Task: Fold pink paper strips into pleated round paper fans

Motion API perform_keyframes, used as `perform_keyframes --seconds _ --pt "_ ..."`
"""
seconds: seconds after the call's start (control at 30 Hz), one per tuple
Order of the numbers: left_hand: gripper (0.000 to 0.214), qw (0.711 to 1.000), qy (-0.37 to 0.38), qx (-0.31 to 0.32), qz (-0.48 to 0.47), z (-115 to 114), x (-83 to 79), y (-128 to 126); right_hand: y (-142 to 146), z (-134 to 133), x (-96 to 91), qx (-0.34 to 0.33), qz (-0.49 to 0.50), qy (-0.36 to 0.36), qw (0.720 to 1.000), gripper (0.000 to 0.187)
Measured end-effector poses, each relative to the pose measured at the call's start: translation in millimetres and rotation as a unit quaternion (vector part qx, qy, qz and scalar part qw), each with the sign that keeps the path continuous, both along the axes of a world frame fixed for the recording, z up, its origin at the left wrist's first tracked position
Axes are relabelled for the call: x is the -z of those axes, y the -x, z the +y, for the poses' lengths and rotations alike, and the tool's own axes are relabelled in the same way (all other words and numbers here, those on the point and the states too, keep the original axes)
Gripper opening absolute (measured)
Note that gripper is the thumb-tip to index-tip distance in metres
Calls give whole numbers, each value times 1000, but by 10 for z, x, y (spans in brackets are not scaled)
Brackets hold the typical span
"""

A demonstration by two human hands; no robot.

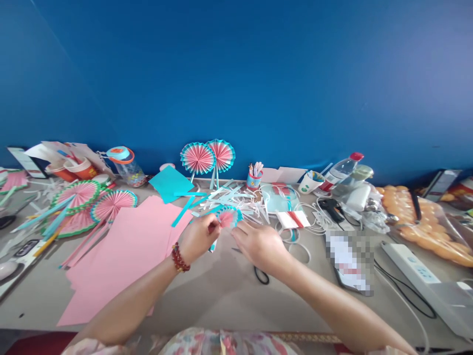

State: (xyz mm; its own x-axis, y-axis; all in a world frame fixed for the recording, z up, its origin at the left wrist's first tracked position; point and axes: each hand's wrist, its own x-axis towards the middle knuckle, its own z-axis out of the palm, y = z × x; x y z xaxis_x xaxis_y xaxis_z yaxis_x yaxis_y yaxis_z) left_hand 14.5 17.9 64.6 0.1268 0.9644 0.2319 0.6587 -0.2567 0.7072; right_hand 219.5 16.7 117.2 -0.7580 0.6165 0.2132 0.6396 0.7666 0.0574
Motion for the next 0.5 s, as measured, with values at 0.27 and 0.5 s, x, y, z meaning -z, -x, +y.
perform_keyframes --seconds 0.27,0.5 --pt "15 947 -41 231 220 -150 -266 -111 5 278 -237 -68 22 135 988 10" --pt "14 963 32 264 -38 -158 -261 31 -130 733 187 -83 253 497 826 14"
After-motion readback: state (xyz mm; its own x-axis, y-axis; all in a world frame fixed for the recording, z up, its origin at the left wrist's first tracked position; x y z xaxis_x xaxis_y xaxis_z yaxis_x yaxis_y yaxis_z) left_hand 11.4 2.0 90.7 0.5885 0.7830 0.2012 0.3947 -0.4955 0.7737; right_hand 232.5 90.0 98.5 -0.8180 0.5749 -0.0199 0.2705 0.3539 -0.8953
